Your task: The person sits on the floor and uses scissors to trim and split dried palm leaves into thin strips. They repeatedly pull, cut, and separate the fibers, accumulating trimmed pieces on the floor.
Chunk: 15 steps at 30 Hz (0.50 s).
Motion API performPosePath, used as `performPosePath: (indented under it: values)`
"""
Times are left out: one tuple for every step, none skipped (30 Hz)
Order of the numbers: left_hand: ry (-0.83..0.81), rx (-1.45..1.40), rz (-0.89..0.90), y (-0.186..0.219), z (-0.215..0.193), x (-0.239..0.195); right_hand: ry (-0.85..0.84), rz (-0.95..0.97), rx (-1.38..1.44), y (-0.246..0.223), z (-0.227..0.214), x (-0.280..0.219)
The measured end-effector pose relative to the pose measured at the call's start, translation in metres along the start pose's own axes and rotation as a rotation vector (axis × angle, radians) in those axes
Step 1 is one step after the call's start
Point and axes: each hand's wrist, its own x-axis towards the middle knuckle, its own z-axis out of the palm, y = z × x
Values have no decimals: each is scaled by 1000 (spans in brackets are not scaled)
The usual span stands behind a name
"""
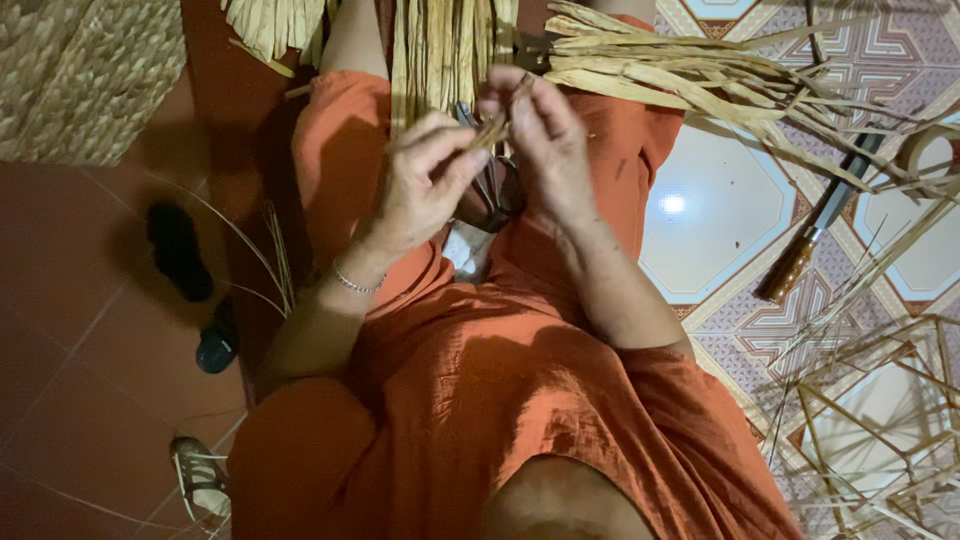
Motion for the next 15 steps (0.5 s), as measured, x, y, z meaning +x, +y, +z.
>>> performPosePath:
  values:
    - [42, -98, -6, 2, -4, 5, -10, 73, 24, 5, 5, -7]
    - [83, -200, -11, 2, -8, 11, -16, 146, 47, 11, 11, -15]
    - [123, -302, -17, 3, -14, 15, -88, 199, 50, 22, 22, -22]
    - [104, -140, -149, 4, -21, 16, -161, 253, 53, 31, 29, -31]
    - [82, 22, -281, 3, -32, 18, -259, 286, 72, 38, 33, -40]
    - [59, 188, -413, 3, -44, 17, -362, 318, 95, 45, 37, -48]
    - [191, -43, -228, -3, -49, 24, -466, 347, 118, 52, 37, -53]
    - [312, -273, -35, -9, -54, 30, -479, 374, 188, 56, 33, -55]
    - [446, -232, -144, -11, -66, 26, -492, 402, 258, 58, 25, -57]
    - [577, -193, -251, -16, -80, 25, -502, 426, 325, 56, 14, -56]
    - [706, -153, -360, -22, -96, 23, -425, 444, 163, 51, 1, -57]
    - [834, -111, -470, -27, -113, 19, -347, 461, 2, 42, -17, -58]
    - [746, -379, -256, -35, -129, 18, -268, 476, -159, 30, -35, -60]
    - [706, -523, -153, -43, -136, 15, -220, 442, -215, 15, -54, -61]
    - [655, -672, -57, -50, -142, 12, -173, 406, -271, -5, -74, -63]
